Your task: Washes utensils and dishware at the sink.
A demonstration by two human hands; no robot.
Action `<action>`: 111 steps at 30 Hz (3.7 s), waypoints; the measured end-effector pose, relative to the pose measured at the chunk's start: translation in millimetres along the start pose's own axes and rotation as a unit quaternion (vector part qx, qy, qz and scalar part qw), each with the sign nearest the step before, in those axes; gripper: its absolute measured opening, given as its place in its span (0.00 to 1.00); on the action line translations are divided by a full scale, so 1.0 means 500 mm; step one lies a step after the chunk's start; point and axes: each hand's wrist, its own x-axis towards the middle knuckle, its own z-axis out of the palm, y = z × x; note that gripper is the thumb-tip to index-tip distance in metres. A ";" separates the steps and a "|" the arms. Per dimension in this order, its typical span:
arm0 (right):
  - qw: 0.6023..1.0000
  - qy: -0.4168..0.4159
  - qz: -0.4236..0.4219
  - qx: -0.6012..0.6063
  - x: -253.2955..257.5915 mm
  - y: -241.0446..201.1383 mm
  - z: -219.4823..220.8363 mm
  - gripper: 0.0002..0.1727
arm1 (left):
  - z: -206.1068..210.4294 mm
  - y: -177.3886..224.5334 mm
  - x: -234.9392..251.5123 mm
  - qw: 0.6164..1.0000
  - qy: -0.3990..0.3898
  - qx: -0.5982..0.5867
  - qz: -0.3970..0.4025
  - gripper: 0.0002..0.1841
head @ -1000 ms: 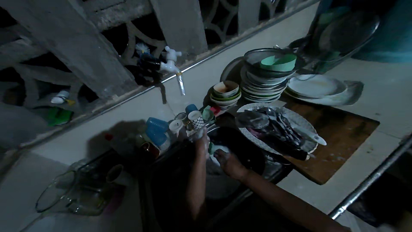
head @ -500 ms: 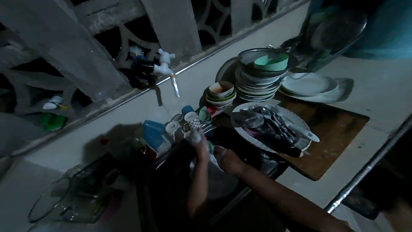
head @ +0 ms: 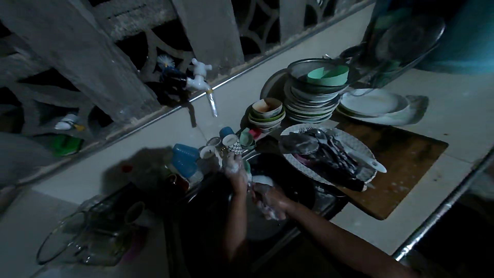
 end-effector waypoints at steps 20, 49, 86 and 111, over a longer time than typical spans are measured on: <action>0.999 -0.043 -0.003 -0.030 -0.027 -0.015 0.010 0.07 | -0.018 0.023 0.000 0.985 -0.012 0.138 0.106 0.23; 0.811 0.505 -0.217 -0.202 -0.019 -0.138 -0.276 0.24 | 0.087 0.045 -0.163 0.908 -0.305 0.287 -0.006 0.23; 0.823 0.067 0.035 -0.562 0.097 0.052 -0.083 0.22 | -0.159 -0.086 -0.100 0.869 -0.324 0.230 -0.294 0.25; 0.914 0.141 -0.107 -0.366 0.010 0.003 0.000 0.21 | -0.007 -0.011 0.002 0.961 -0.054 0.268 0.035 0.20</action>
